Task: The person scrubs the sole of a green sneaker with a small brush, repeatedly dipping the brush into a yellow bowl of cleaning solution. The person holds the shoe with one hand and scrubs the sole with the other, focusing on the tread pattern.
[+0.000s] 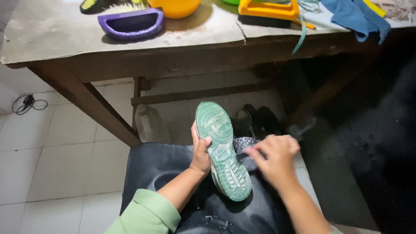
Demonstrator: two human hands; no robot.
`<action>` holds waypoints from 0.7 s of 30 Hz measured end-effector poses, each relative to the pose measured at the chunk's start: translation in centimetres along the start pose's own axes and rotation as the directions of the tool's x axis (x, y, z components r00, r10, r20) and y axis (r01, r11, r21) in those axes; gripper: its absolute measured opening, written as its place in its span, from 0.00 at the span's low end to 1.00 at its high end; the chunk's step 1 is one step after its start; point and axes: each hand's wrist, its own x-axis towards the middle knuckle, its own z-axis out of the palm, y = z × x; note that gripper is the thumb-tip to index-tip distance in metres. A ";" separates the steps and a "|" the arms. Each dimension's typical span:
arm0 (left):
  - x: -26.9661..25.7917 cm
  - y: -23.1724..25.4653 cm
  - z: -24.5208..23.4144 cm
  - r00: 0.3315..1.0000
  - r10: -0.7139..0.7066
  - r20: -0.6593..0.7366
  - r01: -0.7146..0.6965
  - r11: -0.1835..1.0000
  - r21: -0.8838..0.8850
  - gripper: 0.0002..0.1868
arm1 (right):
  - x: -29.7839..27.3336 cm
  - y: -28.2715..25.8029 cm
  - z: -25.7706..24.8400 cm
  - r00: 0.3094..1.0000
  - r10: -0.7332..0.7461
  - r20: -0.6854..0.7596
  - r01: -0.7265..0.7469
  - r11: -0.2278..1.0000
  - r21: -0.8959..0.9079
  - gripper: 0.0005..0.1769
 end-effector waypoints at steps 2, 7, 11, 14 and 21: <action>-0.4 0.1 0.1 0.995 -0.080 -0.061 0.074 0.993 -0.094 0.42 | 0.2 -0.1 -1.0 0.998 0.016 -0.065 -0.024 0.992 -0.121 0.17; -0.3 1.4 0.8 0.995 -0.080 -0.056 0.081 0.997 0.010 0.41 | -1.3 -3.6 0.5 0.998 -0.054 0.009 0.053 0.992 0.117 0.18; -0.6 0.8 0.6 0.991 -0.080 -0.112 0.079 0.997 -0.010 0.42 | 0.1 0.5 -0.4 0.994 -0.048 -0.098 0.035 0.991 -0.128 0.16; -0.5 1.5 1.2 0.992 -0.104 -0.075 0.105 0.994 0.010 0.44 | -0.2 -2.4 -0.9 0.996 0.084 0.024 -0.085 0.993 0.076 0.24; -0.7 0.5 0.1 0.987 -0.117 -0.112 0.114 0.993 -0.034 0.42 | 0.3 -1.6 -1.2 0.998 0.058 0.027 -0.059 0.997 0.043 0.18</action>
